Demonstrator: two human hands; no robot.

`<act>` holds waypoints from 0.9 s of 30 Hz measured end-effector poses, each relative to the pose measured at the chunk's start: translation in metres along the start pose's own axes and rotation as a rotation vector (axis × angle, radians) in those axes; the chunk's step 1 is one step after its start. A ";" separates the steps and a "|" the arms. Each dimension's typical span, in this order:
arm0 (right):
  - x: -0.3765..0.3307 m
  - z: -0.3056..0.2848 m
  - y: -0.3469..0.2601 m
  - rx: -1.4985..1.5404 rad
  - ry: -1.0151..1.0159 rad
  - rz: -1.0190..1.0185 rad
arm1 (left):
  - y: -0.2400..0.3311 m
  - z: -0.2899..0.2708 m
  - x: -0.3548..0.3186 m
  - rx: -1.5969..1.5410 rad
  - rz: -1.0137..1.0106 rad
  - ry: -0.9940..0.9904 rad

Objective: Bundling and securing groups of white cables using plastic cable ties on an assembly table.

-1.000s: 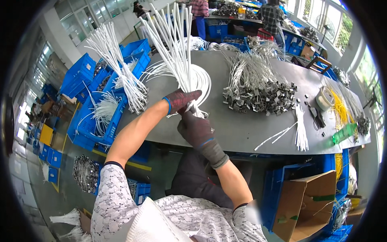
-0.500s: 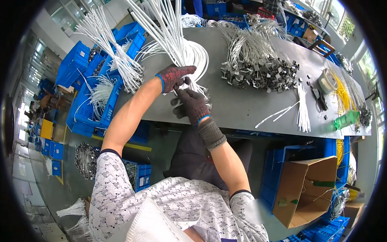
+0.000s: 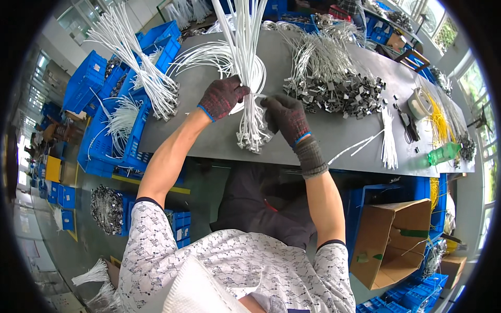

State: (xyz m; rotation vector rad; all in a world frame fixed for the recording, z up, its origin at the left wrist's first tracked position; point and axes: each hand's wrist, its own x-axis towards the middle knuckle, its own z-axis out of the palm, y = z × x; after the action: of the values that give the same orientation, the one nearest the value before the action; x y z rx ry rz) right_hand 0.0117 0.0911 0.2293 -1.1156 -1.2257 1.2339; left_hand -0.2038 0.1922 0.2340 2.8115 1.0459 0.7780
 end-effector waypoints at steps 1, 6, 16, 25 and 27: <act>0.000 0.000 0.001 -0.007 -0.010 0.039 | -0.004 0.002 -0.003 0.170 0.135 -0.004; 0.006 -0.008 0.007 -0.191 -0.112 0.161 | -0.032 0.009 -0.026 0.363 0.009 -0.076; 0.052 -0.024 0.003 -0.500 -0.298 0.078 | -0.049 0.039 0.005 -2.120 -0.661 0.240; 0.111 0.002 -0.019 -1.080 0.112 -0.654 | -0.060 0.042 0.033 -1.212 -0.361 -0.187; 0.106 0.003 -0.013 -0.768 0.109 -0.452 | -0.059 0.044 0.030 -1.493 -0.472 -0.078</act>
State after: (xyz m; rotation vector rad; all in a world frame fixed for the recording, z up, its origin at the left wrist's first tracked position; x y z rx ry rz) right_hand 0.0048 0.1959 0.2477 -1.3071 -1.8074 0.3414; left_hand -0.1993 0.2622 0.1969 1.2635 0.5864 0.8229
